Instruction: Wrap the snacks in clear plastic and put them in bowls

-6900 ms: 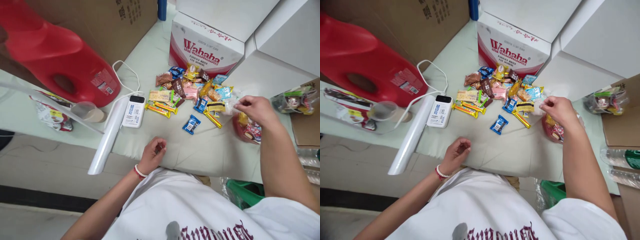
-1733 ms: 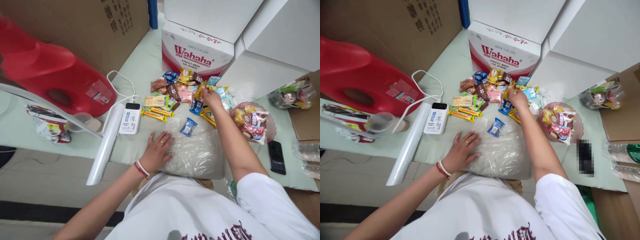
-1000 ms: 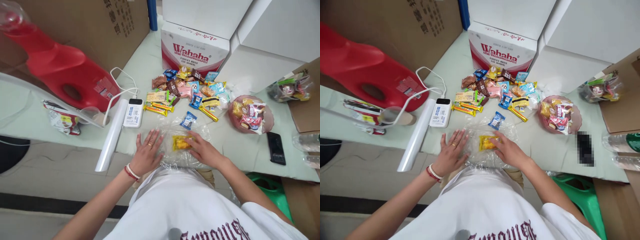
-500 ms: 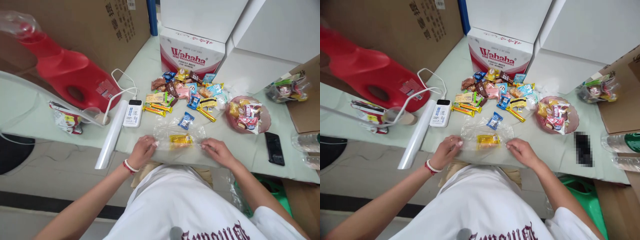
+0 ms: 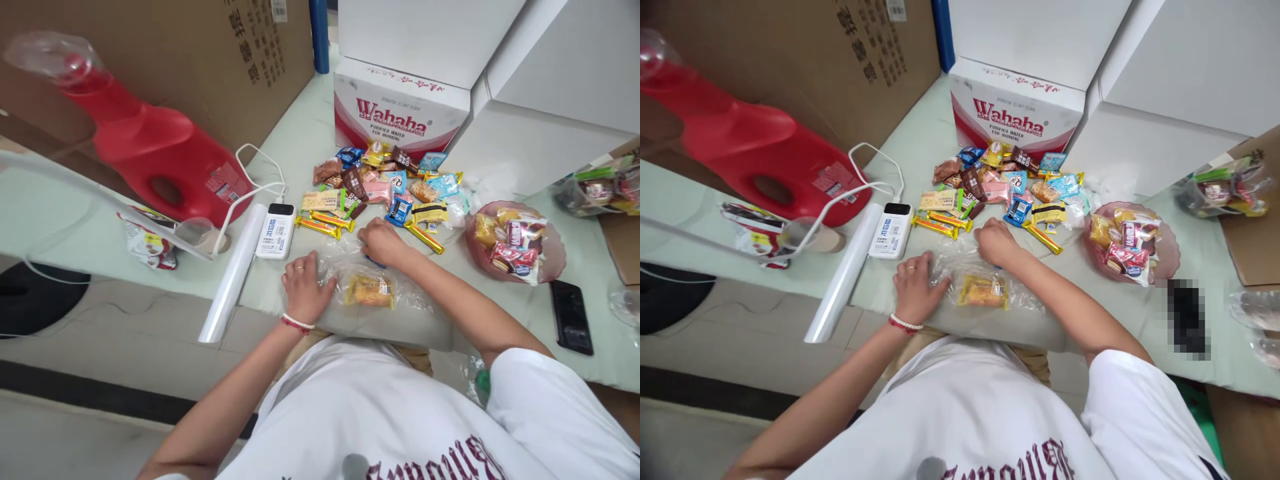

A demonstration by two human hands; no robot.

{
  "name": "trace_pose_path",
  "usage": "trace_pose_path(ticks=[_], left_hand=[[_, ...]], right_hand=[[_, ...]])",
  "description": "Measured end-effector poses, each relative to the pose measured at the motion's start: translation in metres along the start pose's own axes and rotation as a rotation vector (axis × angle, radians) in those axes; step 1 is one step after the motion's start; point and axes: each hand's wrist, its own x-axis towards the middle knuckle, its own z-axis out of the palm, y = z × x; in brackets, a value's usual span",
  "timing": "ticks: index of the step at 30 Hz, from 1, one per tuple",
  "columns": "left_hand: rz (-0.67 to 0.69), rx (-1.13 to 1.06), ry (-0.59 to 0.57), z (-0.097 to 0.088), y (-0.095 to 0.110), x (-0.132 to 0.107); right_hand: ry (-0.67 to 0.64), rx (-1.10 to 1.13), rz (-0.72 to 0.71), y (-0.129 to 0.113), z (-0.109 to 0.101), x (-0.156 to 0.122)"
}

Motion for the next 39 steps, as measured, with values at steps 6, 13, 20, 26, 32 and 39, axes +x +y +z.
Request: trace_pose_path(ticks=[6, 13, 20, 26, 32, 39], left_hand=[[-0.081, -0.012, -0.054, 0.001, 0.009, 0.011], [0.004, -0.372, -0.135, -0.020, -0.015, 0.007], [0.258, -0.882, -0.522, -0.028, 0.028, -0.014], [0.455, -0.305, -0.270, 0.009, 0.071, -0.012], [0.205, -0.158, -0.060, 0.013, 0.066, -0.013], [0.086, -0.108, -0.172, 0.012, 0.063, -0.002]], right_hand=[[0.021, -0.047, -0.251, -0.023, -0.016, -0.056], [-0.031, 0.095, -0.243, -0.051, 0.048, -0.134], [0.189, 0.501, -0.142, -0.055, 0.080, -0.141], [0.591, 0.569, 0.369, -0.034, 0.096, -0.149], [0.660, 0.442, 0.550, 0.003, 0.098, -0.143], [0.547, 0.636, 0.070, -0.051, 0.065, -0.125]])
